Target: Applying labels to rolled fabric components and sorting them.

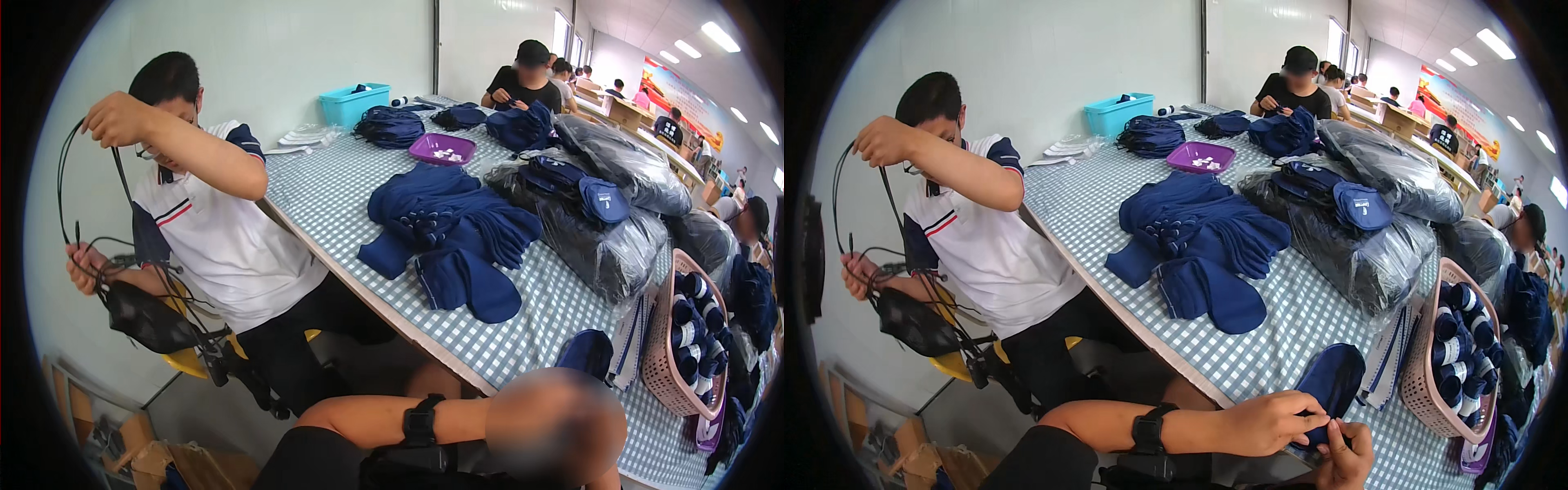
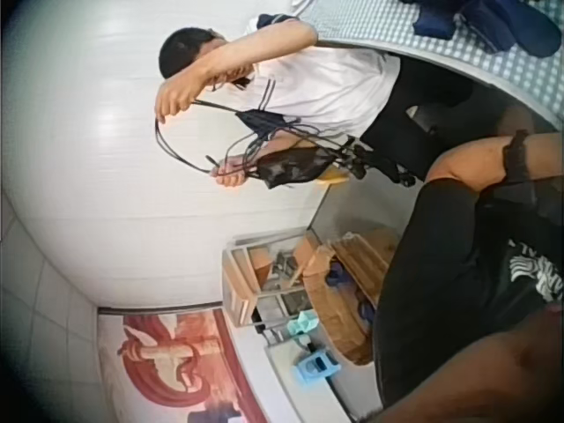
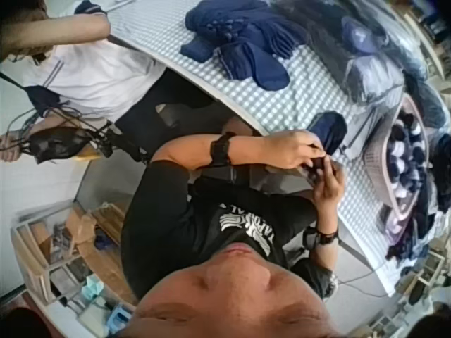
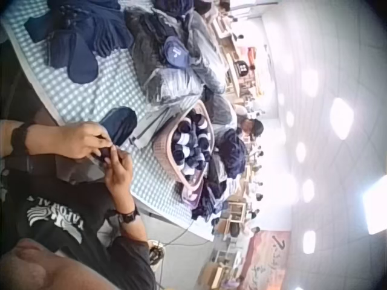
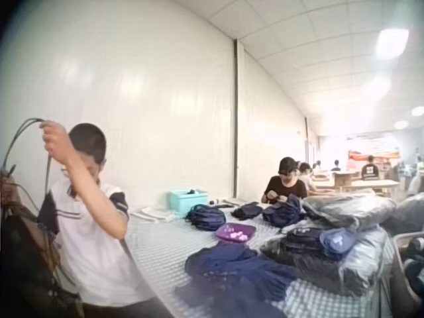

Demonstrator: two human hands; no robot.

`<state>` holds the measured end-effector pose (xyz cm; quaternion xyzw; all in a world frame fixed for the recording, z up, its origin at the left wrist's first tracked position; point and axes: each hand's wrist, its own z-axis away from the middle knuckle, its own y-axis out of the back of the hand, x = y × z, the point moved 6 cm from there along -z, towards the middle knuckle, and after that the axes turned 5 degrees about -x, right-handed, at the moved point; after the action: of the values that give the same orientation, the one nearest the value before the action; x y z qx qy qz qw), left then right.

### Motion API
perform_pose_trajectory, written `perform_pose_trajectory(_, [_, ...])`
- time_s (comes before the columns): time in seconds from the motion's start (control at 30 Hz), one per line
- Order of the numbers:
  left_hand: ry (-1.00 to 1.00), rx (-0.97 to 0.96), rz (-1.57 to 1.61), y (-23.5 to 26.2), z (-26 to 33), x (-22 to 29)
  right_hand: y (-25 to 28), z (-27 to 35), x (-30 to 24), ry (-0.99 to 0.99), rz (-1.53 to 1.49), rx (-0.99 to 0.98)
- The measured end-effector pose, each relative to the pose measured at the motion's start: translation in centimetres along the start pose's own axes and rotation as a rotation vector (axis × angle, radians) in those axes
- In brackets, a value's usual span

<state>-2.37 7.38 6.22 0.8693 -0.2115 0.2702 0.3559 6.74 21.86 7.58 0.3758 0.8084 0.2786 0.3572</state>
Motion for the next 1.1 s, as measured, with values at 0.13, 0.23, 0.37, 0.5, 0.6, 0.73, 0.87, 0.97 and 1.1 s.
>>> perform_pose_trajectory(0.13, [0.051, -0.002, 0.018, 0.4, -0.3, -0.2, 0.1, -0.7, -0.1, -0.019, -0.034, -0.012])
perform_pose_trajectory(0.23, [0.035, -0.025, -0.031, 1.0, -0.3, -0.2, -0.2, -1.0, 0.1, -0.045, -0.056, -0.070])
perform_pose_trajectory(0.37, [0.129, -0.071, -0.040, 1.2, -0.2, -0.4, -0.3, -1.5, 0.2, -0.032, -0.026, -0.112])
perform_pose_trajectory(0.5, [0.202, -0.086, 0.055, 1.3, -0.2, -0.6, 0.0, -1.9, 0.1, -0.003, -0.010, -0.129])
perform_pose_trajectory(0.6, [0.182, -0.112, -0.054, 1.3, -0.2, -0.4, 0.0, -2.0, 0.1, -0.007, -0.018, -0.133])
perform_pose_trajectory(0.73, [0.130, -0.043, -0.099, 1.4, -0.1, 0.0, 0.1, -1.9, 0.1, 0.012, -0.044, -0.089])
perform_pose_trajectory(0.87, [0.058, -0.023, -0.175, 1.8, -0.2, 1.1, 0.4, -2.0, -0.1, 0.027, -0.118, -0.055])
perform_pose_trajectory(0.97, [0.050, -0.041, -0.160, 2.3, -0.7, 1.9, 0.7, -2.0, -0.4, 0.048, -0.166, -0.043])
perform_pose_trajectory(1.1, [0.052, -0.085, -0.218, 3.2, -1.3, 3.0, 1.6, -2.4, -0.4, 0.070, -0.225, 0.013])
